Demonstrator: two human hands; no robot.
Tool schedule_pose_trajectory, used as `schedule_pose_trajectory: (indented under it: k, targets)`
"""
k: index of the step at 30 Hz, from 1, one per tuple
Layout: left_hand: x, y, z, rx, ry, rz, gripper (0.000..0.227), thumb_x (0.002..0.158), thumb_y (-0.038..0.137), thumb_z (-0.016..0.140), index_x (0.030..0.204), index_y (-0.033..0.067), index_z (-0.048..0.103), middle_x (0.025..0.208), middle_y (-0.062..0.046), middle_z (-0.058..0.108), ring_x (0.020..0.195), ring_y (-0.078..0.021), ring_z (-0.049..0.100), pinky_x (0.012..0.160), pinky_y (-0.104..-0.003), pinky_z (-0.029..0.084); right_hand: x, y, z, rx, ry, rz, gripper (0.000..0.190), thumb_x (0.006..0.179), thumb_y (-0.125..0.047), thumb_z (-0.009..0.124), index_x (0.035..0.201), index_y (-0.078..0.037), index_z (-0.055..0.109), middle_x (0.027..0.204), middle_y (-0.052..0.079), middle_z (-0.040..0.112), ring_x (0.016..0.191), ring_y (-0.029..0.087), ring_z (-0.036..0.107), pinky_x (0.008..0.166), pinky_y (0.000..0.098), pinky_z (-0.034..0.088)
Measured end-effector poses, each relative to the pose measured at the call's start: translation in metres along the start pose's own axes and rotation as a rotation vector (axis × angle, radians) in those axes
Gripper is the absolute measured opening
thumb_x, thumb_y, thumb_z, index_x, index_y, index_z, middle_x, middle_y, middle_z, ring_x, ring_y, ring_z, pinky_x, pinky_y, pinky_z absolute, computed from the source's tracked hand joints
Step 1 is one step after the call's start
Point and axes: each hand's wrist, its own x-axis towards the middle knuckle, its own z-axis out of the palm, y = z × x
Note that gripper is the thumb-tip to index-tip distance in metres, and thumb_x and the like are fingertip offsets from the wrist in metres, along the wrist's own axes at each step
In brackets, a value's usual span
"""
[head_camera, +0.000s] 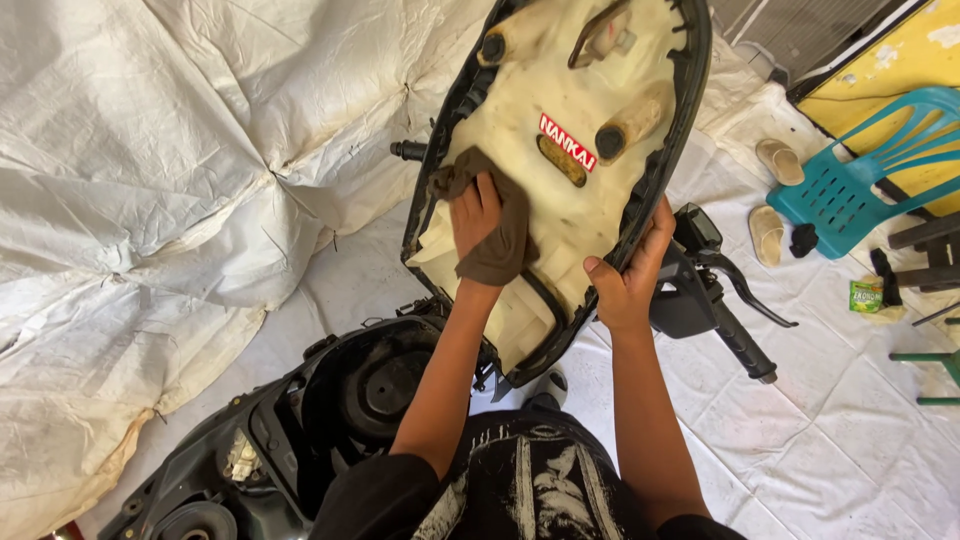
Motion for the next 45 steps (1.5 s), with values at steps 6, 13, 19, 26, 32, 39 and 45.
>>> schedule_pose_trajectory:
  k: [6, 13, 19, 26, 32, 39, 45]
  targets:
    - [0.045, 0.055, -0.043, -0.478, -0.096, 0.117, 0.071, 0.099, 0.021, 0.058, 0.154, -0.0098, 0.026, 0.145, -0.037, 0.037, 0.131, -0.0541, 0.040, 0.119, -0.056, 0.033, -0.002, -0.003, 0.002, 0.014, 0.008, 0.034, 0.098, 0.084, -0.016, 0.073, 0.166, -0.005, 0.020, 0.156, 0.011, 0.042, 0.145, 0.022, 0.045, 0.125, 0.0363, 0.037]
    - [0.028, 0.044, 0.015, -0.369, -0.013, -0.026, 0.070, 0.099, 0.022, 0.058, 0.154, -0.0092, 0.025, 0.149, -0.038, 0.038, 0.135, -0.0562, 0.038, 0.118, -0.055, 0.031, 0.001, -0.004, 0.003, 0.023, 0.001, 0.023, 0.097, 0.083, -0.011, 0.071, 0.166, -0.005, 0.019, 0.159, 0.012, 0.041, 0.143, 0.022, 0.045, 0.124, 0.0360, 0.037]
    - [0.015, 0.029, 0.017, -0.405, -0.072, -0.128, 0.071, 0.100, 0.025, 0.058, 0.154, -0.0087, 0.025, 0.146, -0.038, 0.039, 0.130, -0.0549, 0.043, 0.115, -0.055, 0.036, 0.003, -0.001, 0.002, 0.047, -0.007, 0.002, 0.098, 0.085, -0.016, 0.074, 0.166, -0.005, 0.019, 0.161, 0.013, 0.040, 0.145, 0.022, 0.043, 0.126, 0.0366, 0.035]
    - [0.071, 0.081, -0.038, -0.351, -0.009, -0.006, 0.081, 0.097, 0.029, 0.062, 0.156, -0.0111, 0.024, 0.142, -0.038, 0.041, 0.128, -0.0551, 0.044, 0.111, -0.057, 0.034, 0.003, -0.005, 0.003, 0.034, -0.010, 0.016, 0.099, 0.086, -0.020, 0.075, 0.166, -0.004, 0.018, 0.161, 0.013, 0.040, 0.145, 0.023, 0.043, 0.128, 0.0384, 0.036]
    - [0.006, 0.067, -0.021, -0.236, -0.060, 0.133, 0.078, 0.096, 0.030, 0.064, 0.154, -0.0094, 0.028, 0.147, -0.034, 0.044, 0.129, -0.0512, 0.048, 0.115, -0.054, 0.036, 0.002, -0.001, 0.002, 0.044, -0.017, -0.016, 0.098, 0.087, -0.018, 0.075, 0.166, -0.004, 0.018, 0.163, 0.013, 0.037, 0.149, 0.023, 0.040, 0.129, 0.0373, 0.032]
    - [0.055, 0.085, -0.019, -0.266, -0.124, 0.001, 0.075, 0.094, 0.026, 0.066, 0.152, -0.0083, 0.033, 0.133, -0.034, 0.051, 0.114, -0.0489, 0.052, 0.101, -0.053, 0.041, 0.002, 0.001, 0.001, 0.024, -0.017, -0.024, 0.099, 0.083, -0.012, 0.072, 0.166, -0.003, 0.019, 0.162, 0.013, 0.036, 0.154, 0.024, 0.037, 0.132, 0.0376, 0.027]
    - [0.079, 0.106, -0.045, -0.431, 0.197, 0.170, 0.071, 0.095, 0.020, 0.073, 0.151, -0.0003, 0.032, 0.135, -0.033, 0.043, 0.123, -0.0498, 0.048, 0.108, -0.053, 0.042, 0.002, 0.000, 0.000, 0.027, -0.024, -0.018, 0.099, 0.079, -0.006, 0.066, 0.165, -0.002, 0.018, 0.163, 0.015, 0.036, 0.155, 0.026, 0.037, 0.133, 0.0391, 0.027]
